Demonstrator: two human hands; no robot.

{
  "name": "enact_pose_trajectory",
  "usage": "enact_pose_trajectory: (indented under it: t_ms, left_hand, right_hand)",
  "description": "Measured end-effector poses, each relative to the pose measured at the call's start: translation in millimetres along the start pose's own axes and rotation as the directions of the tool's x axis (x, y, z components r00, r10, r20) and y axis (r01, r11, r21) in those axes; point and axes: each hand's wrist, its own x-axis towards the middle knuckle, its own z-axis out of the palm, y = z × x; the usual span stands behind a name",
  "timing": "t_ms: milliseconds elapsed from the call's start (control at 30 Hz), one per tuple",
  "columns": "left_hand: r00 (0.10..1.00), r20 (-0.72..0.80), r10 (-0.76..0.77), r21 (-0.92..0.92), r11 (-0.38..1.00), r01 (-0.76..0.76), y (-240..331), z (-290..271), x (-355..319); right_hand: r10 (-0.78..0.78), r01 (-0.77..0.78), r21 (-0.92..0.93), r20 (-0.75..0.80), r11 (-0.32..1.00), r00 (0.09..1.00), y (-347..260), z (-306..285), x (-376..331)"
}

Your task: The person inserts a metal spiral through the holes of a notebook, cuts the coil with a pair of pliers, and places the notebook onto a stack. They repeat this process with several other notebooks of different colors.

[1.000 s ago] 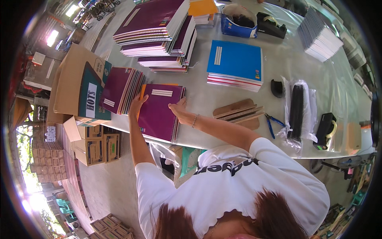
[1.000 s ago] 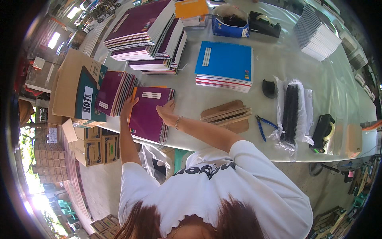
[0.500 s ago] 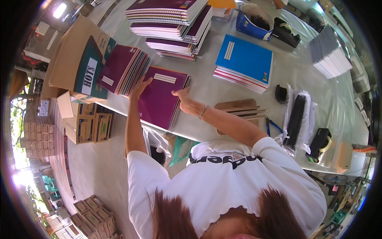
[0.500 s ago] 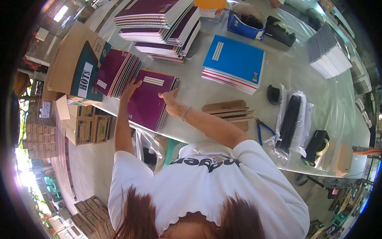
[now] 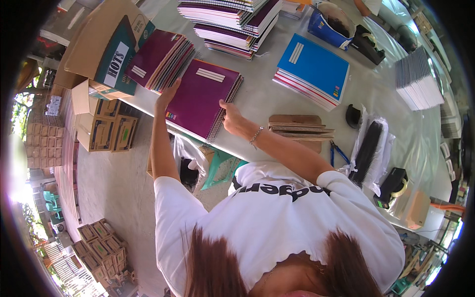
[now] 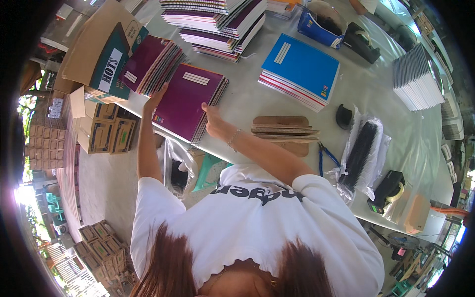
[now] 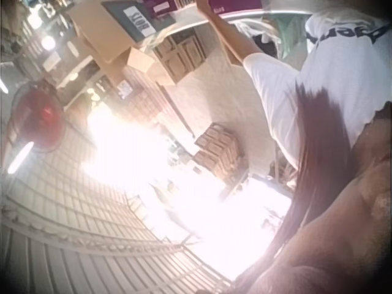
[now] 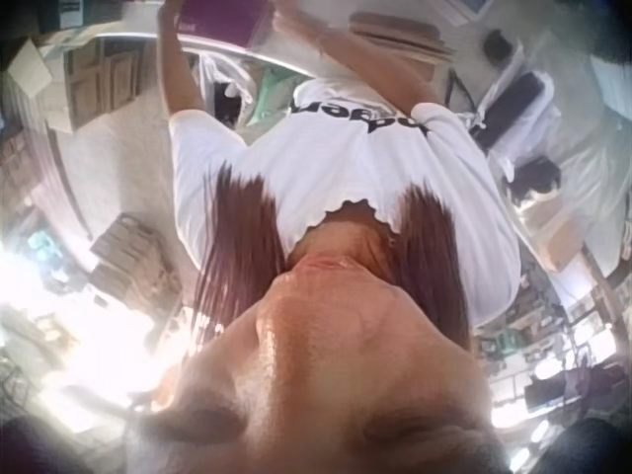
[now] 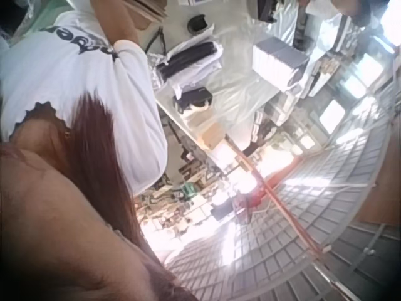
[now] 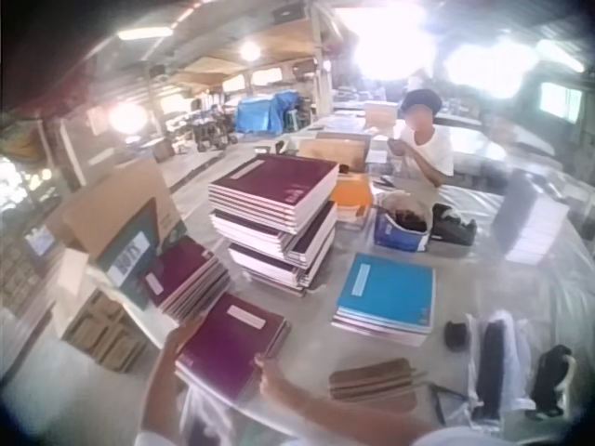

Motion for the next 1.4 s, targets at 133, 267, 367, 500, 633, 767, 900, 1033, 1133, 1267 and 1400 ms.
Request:
enact_pose_trajectory:
  t_ms: [133, 267, 367, 500, 633, 767, 900, 1033, 1133, 1267, 1400]
  left_hand:
    - [0.869, 0.414, 0.271, 0.057, -0.96, 0.272, -14.1, 1.9, 11.3]
    - [0.931, 0.215, 0.296, 0.378, -0.904, 0.2, -119.1, -23.9, 33.4]
    - [0.927, 0.343, 0.153, 0.009, -0.987, 0.16, -15.1, -1.9, -76.0]
    - [0.824, 0.566, 0.03, -0.074, -0.993, 0.087, -111.6, -20.5, -42.7]
    - [0.819, 0.563, -0.108, 0.074, -0.981, -0.18, -216.8, -88.2, -55.9]
    - [0.873, 0.306, -0.379, 0.228, -0.861, -0.454, -287.7, -198.2, -60.1]
    - [0.89, 0.243, -0.387, 0.103, -0.902, -0.42, -318.1, -248.7, -57.4]
    - [0.893, 0.25, -0.375, 0.155, -0.895, -0.419, -314.1, -253.3, -44.4]
    - [0.859, 0.235, -0.455, 0.165, -0.852, -0.497, -324.7, -246.2, -27.8]
    - [0.836, 0.284, -0.47, 0.164, -0.835, -0.525, -304.7, -240.4, -22.8]
    - [0.757, 0.379, -0.532, 0.031, -0.81, -0.585, -306.9, -244.9, -14.8]
  right_hand:
    - [-0.206, 0.199, 0.078, 0.11, 0.977, 0.972, 9.2, 1.3, 70.4]
    - [-0.284, 0.348, -0.165, 0.318, 0.923, 0.904, -33.8, -65.0, 67.1]
    - [-0.226, 0.362, -0.353, 0.372, 0.862, 0.9, -42.1, -18.3, -39.2]
    - [-0.636, 0.735, -0.377, 0.37, 0.563, 0.677, -175.8, -121.2, -118.1]
    - [-0.949, 0.468, -0.85, -0.104, 0.24, 0.298, -244.4, -243.7, -126.5]
    - [-0.959, -0.009, -0.96, -0.281, 0.281, -0.027, -255.3, -334.8, -79.0]
    - [-0.862, 0.607, -0.655, -0.142, 0.45, 0.486, -243.1, -338.0, -87.1]
    - [-0.84, 0.579, -0.622, -0.276, 0.527, 0.468, -244.3, -339.0, -90.8]
    - [-0.86, 0.535, -0.677, -0.34, 0.505, 0.381, -254.3, -377.1, -98.5]
    - [-0.926, 0.473, -0.798, -0.35, 0.374, 0.141, -226.2, -302.6, -126.5]
    - [-0.972, 0.921, -0.362, -0.227, 0.147, 0.066, -196.5, -327.1, -158.8]
